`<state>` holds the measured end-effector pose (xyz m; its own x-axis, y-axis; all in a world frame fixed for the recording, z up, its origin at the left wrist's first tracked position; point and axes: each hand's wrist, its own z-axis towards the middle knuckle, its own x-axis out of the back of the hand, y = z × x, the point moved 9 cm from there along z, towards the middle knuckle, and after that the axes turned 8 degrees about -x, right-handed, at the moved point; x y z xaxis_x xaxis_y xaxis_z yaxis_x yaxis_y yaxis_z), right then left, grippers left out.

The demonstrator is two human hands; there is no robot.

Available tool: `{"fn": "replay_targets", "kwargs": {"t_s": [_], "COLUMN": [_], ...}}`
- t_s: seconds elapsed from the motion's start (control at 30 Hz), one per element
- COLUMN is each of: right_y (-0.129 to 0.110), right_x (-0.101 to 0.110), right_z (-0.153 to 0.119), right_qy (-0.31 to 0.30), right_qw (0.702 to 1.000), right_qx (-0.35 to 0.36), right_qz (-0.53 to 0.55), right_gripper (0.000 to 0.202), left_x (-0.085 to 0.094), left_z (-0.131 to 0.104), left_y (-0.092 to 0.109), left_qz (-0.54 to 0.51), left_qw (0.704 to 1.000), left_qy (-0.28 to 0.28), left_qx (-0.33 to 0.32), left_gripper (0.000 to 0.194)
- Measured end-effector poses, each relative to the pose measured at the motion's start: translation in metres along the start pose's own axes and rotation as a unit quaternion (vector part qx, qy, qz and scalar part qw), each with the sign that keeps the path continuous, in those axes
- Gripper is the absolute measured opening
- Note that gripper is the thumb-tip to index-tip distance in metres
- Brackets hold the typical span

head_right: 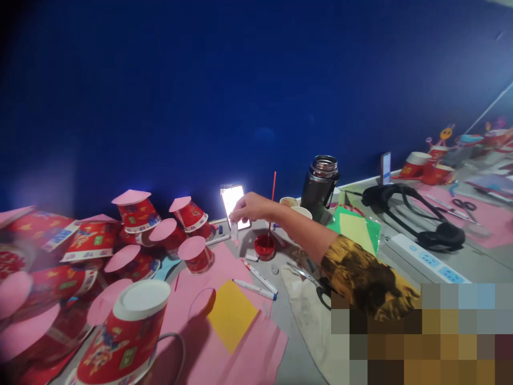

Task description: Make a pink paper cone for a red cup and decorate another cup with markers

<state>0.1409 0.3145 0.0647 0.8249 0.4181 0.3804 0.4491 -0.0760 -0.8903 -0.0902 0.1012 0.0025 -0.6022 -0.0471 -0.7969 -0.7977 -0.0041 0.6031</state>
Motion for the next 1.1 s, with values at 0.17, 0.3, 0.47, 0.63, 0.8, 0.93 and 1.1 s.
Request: {"fn": "replay_targets", "kwargs": {"t_s": [0.17, 0.3, 0.47, 0.63, 0.8, 0.93, 1.1], "right_y": [0.020, 0.036, 0.051, 0.041, 0.011, -0.009, -0.020], "right_x": [-0.012, -0.027, -0.050, -0.060, -0.055, -0.057, -0.060], "right_z": [-0.022, -0.051, -0.092, -0.124, -0.146, -0.162, -0.169], "right_qy": [0.002, 0.006, 0.003, 0.006, 0.027, 0.041, 0.059], "right_qw": [0.963, 0.907, 0.853, 0.839, 0.899, 0.932, 0.952], "right_qx": [-0.015, -0.017, -0.007, 0.042, 0.155, 0.233, 0.256], "right_qz": [0.269, 0.420, 0.522, 0.543, 0.409, 0.275, 0.159], "right_gripper": [0.021, 0.022, 0.031, 0.039, 0.034, 0.024, 0.016], "left_x": [0.003, 0.009, 0.019, 0.013, -0.017, -0.026, -0.020], "left_z": [-0.002, -0.006, -0.013, -0.024, -0.029, -0.031, -0.031], "left_y": [-0.006, -0.011, -0.035, -0.060, -0.074, -0.081, -0.077], "left_qz": [0.007, -0.006, -0.027, -0.040, -0.104, -0.075, -0.040], "left_qw": [1.000, 0.999, 0.995, 0.988, 0.979, 0.979, 0.982], "left_qy": [0.011, 0.026, 0.050, 0.089, 0.081, 0.067, 0.078], "left_qx": [0.016, 0.036, 0.078, 0.122, 0.154, 0.179, 0.165], "left_gripper": [0.035, 0.036, 0.046, 0.048, 0.045, 0.044, 0.043]}}
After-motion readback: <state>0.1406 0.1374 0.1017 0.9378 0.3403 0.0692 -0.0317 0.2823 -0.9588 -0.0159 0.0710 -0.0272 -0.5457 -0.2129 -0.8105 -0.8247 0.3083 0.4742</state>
